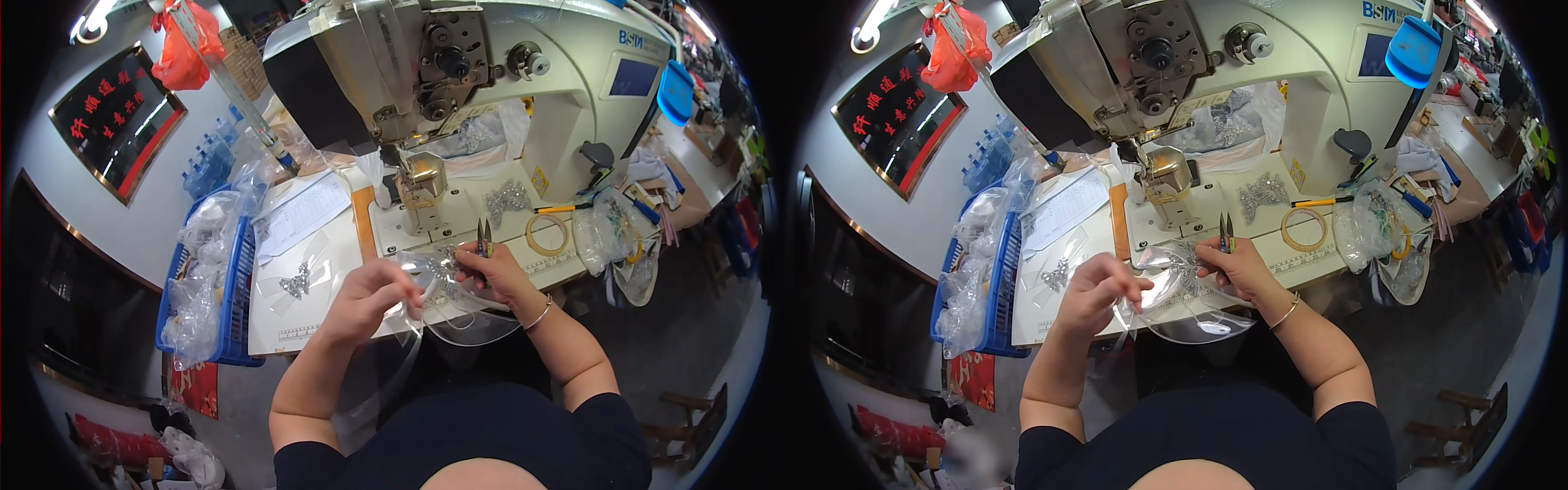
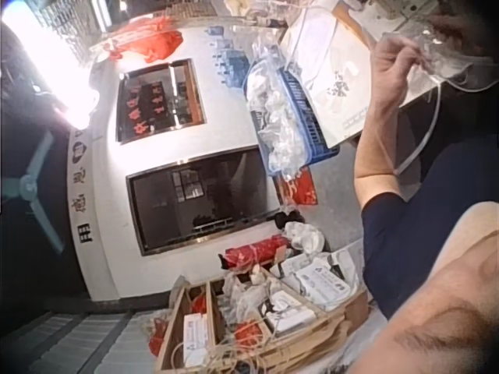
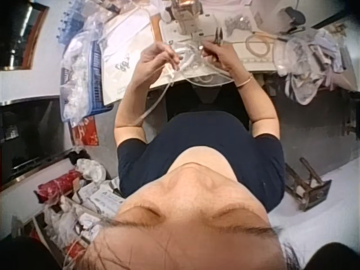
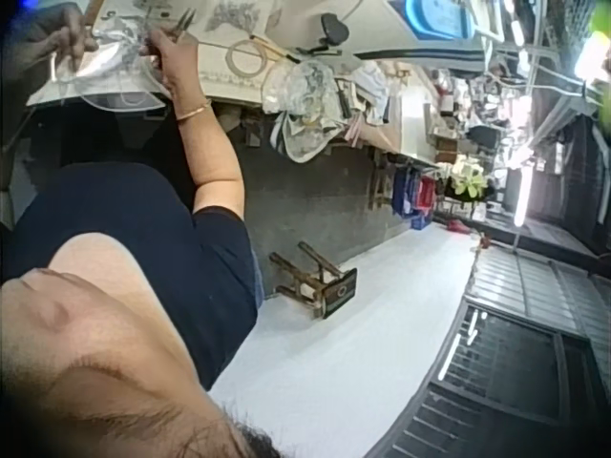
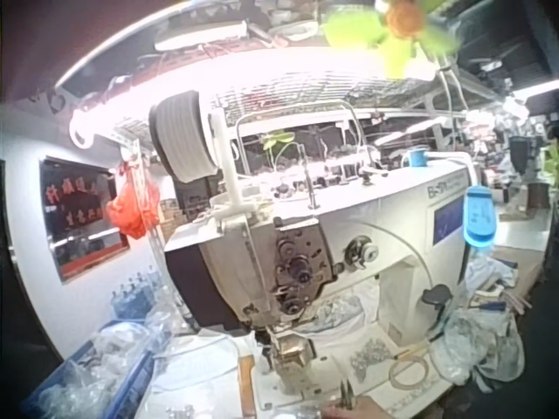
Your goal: The person sews small silver star-shaped decorations onto clear plastic sheets using a sewing machine. They repeatedly pick up a star, position it on the plastic, and stitch it in place, then trim the thread with scissors.
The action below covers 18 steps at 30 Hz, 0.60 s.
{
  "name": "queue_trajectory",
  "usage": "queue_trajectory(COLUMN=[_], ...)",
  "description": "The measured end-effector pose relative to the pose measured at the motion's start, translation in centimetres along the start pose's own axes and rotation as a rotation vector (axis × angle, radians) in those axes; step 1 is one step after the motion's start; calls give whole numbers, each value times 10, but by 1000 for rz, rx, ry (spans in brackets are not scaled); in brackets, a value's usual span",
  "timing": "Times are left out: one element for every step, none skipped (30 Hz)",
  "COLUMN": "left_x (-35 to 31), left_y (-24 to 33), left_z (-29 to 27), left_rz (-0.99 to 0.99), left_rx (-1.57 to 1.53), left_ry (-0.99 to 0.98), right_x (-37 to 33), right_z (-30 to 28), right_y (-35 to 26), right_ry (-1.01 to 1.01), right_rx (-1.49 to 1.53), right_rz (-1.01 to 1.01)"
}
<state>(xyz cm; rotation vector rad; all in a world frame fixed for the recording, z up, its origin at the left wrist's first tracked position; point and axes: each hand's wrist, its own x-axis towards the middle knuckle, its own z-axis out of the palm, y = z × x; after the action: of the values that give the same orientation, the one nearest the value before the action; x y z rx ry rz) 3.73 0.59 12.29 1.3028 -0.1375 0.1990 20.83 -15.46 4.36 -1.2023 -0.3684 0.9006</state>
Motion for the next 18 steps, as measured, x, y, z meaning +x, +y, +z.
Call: queue_trajectory(left_x=[5, 12, 17, 21, 22, 23, 23, 22, 20, 18, 17, 15, 14, 13, 13, 13, 14, 16], left_y=[1, -1, -4, -6, -10, -16, -21, -24, -28, -31, -32, -33, -33, -34, -33, -33, -32, -31], left_z=[1, 6, 10, 14, 13, 8, 5, 3, 2, 1, 1, 2, 3, 1, -3, -5, -6, -6], left_rz=[-84, -169, -253, -341, -325, -314, -303, -298, -294, -289, -285, -279, -273, -264, -254, -243, -245, -246], left_rx=[66, 132, 196, 167, 170, 173, 177, 173, 164, 156, 137, 117, 97, 152, 208, 263, 295, 327], left_ry=[0, 0, 0, 64, 98, 131, 164, 173, 182, 191, 183, 176, 170, 176, 184, 191, 219, 246], right_x=[0, 1, 2, 2, 3, 2, 1, 0, -2, -4, -3, -2, -2, -4, -5, -6, -6, -5], right_z=[2, 5, 7, 9, 11, 13, 15, 16, 17, 20, 19, 18, 19, 21, 22, 23, 24, 23], right_y=[0, 0, 0, -1, -1, 0, 0, -1, -2, -4, -2, 0, 1, -1, -2, -2, -2, -2], right_ry=[-6, -12, -18, -16, -13, -8, -12, -17, -18, -7, -18, -30, -42, -29, -33, -37, -41, -73], right_rx=[-41, -83, -126, -139, -151, -160, -115, -69, -27, 5, 7, 8, 9, 10, -5, -19, -33, -36], right_rz=[-36, -71, -107, -114, -122, -126, -116, -106, -93, -51, -55, -59, -63, -43, -47, -50, -53, -64])
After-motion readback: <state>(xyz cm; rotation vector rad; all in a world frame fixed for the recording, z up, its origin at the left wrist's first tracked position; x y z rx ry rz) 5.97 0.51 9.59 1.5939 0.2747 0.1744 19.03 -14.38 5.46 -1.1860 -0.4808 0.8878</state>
